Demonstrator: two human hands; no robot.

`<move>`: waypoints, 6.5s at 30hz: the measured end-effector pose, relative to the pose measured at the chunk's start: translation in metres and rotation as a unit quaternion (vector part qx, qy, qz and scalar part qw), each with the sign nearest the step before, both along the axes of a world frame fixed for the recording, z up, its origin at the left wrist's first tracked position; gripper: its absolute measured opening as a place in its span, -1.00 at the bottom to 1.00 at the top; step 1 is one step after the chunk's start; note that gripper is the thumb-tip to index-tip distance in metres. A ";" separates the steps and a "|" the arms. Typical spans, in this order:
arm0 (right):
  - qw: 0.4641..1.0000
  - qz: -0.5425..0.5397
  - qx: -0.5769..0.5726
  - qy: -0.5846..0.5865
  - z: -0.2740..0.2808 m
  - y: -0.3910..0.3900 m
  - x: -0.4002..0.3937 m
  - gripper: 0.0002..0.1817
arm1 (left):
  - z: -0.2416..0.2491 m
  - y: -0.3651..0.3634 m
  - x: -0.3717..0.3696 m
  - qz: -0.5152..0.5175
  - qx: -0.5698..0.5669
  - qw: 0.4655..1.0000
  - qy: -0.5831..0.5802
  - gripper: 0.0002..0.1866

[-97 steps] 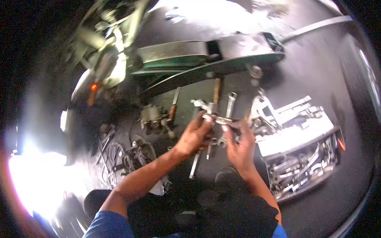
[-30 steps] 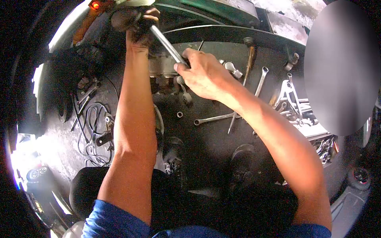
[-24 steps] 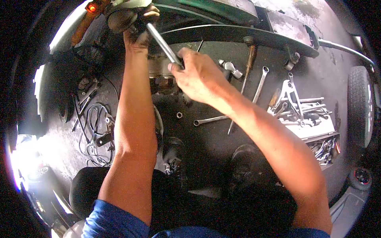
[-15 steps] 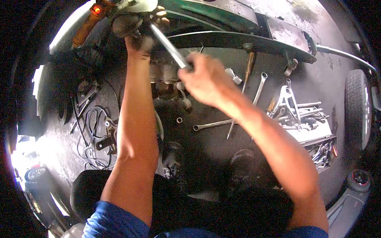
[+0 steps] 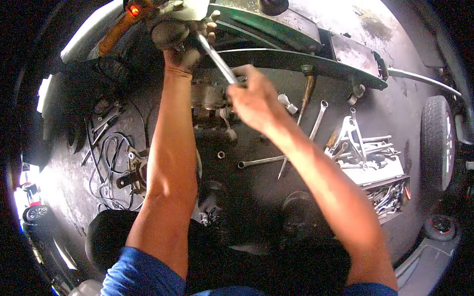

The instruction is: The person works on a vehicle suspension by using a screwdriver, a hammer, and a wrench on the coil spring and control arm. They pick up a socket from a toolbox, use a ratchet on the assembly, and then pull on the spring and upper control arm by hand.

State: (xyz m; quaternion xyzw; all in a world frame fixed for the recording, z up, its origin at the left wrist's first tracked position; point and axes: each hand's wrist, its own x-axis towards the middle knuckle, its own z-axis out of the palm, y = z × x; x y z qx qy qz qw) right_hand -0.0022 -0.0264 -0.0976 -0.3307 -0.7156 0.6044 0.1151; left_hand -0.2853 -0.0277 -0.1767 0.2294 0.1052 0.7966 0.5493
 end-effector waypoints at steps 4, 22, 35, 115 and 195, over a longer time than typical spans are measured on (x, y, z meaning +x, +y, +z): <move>0.994 -0.001 -0.110 0.009 0.003 -0.034 -0.023 -0.60 | -0.002 -0.003 0.001 -0.013 0.037 0.998 0.045 -0.29; 0.990 -0.104 0.085 0.032 -0.008 -0.022 -0.027 -0.44 | 0.072 -0.065 0.072 0.166 -0.033 0.983 0.075 -0.41; 0.972 -0.068 0.224 0.000 -0.014 -0.016 -0.027 -0.48 | 0.096 -0.056 0.073 0.191 -0.146 0.963 0.119 -0.33; 0.910 -0.132 0.313 -0.236 -0.100 0.067 0.047 -0.31 | 0.092 -0.049 0.062 0.198 -0.166 0.964 0.056 -0.45; 0.864 0.026 0.379 -0.329 0.065 -0.032 0.145 -0.46 | 0.070 -0.036 0.044 0.058 -0.182 0.977 -0.099 -0.47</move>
